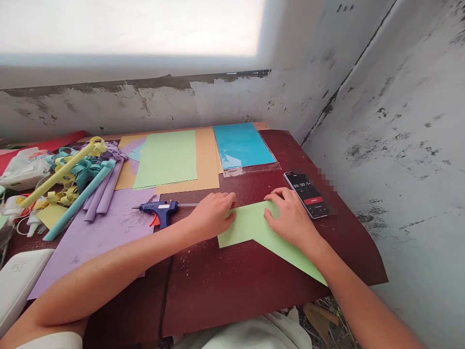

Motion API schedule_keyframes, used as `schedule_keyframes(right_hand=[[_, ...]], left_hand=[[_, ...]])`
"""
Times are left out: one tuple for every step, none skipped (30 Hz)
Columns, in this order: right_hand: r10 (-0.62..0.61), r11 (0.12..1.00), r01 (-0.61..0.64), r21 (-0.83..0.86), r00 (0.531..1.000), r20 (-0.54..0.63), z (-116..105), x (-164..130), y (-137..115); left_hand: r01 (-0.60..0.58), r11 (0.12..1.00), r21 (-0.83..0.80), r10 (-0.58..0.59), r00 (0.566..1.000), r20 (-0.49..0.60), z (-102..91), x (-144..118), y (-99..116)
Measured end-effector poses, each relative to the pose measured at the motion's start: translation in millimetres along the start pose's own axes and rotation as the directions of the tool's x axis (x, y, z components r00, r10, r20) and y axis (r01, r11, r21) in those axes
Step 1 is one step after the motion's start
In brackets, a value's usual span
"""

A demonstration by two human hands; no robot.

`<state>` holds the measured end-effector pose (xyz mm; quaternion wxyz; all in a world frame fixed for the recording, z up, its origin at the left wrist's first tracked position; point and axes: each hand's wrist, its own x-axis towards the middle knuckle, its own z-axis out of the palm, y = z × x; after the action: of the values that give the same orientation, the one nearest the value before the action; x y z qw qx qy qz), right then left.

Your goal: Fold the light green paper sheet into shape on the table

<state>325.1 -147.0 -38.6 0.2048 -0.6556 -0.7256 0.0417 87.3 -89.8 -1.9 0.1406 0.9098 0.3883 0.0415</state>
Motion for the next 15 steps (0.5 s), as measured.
schedule_keyframes(right_hand=[[-0.021,0.999,0.019,0.042,0.999,0.027,-3.5,2.1,-0.9],[-0.043,0.995,0.037,0.088,0.997,0.062,-7.6,4.5,-2.4],[-0.063,0.99,0.048,0.135,0.993,0.103,-12.1,7.5,-4.4],[-0.08,0.982,0.052,0.181,0.985,0.151,-16.8,11.0,-6.9],[-0.09,0.974,0.044,0.222,0.975,0.202,-21.5,14.9,-9.7],[-0.097,0.966,0.031,0.255,0.963,0.25,-25.9,19.2,-13.0],[-0.101,0.959,0.016,0.284,0.952,0.289,-29.8,23.9,-16.6],[-0.108,0.951,0.002,0.308,0.939,0.327,-33.0,29.0,-20.8],[-0.121,0.945,-0.004,0.328,0.926,0.358,-35.3,34.3,-25.4],[-0.138,0.94,0.0,0.341,0.914,0.381,-36.6,40.0,-30.4],[-0.16,0.938,0.015,0.348,0.905,0.395,-37.0,46.0,-35.9],[-0.185,0.937,0.04,0.347,0.9,0.396,-36.4,52.5,-41.7],[-0.211,0.938,0.071,0.339,0.894,0.396,-35.1,59.4,-47.6],[-0.231,0.939,0.1,0.329,0.891,0.39,-32.9,66.6,-53.4],[-0.249,0.939,0.123,0.321,0.888,0.387,-30.1,74.0,-58.9]], left_hand=[[-0.004,0.994,-0.113,0.008,0.999,0.037,-3.7,1.6,-3.2],[-0.008,0.975,-0.222,0.021,0.998,0.057,-7.4,3.2,-7.0],[-0.019,0.949,-0.314,0.038,0.998,0.056,-10.9,5.0,-11.4],[-0.032,0.927,-0.374,0.052,0.998,0.045,-14.4,6.8,-16.3],[-0.053,0.913,-0.404,0.076,0.996,0.04,-17.8,8.6,-21.5],[-0.073,0.9,-0.431,0.104,0.993,0.05,-21.2,10.3,-26.6],[-0.073,0.891,-0.448,0.11,0.992,0.057,-24.8,11.9,-31.6],[-0.06,0.887,-0.458,0.103,0.992,0.068,-28.6,13.1,-36.2],[-0.045,0.883,-0.467,0.102,0.99,0.098,-32.6,14.0,-40.4],[-0.029,0.881,-0.472,0.096,0.988,0.118,-37.0,14.5,-44.2],[-0.017,0.883,-0.47,0.091,0.987,0.135,-41.6,14.6,-47.7],[-0.013,0.889,-0.458,0.088,0.986,0.143,-46.4,14.4,-50.8],[-0.016,0.898,-0.44,0.084,0.987,0.135,-51.3,13.8,-53.6],[-0.016,0.907,-0.421,0.073,0.99,0.119,-56.2,13.0,-56.1],[-0.011,0.915,-0.404,0.06,0.992,0.108,-60.8,12.0,-58.3]])
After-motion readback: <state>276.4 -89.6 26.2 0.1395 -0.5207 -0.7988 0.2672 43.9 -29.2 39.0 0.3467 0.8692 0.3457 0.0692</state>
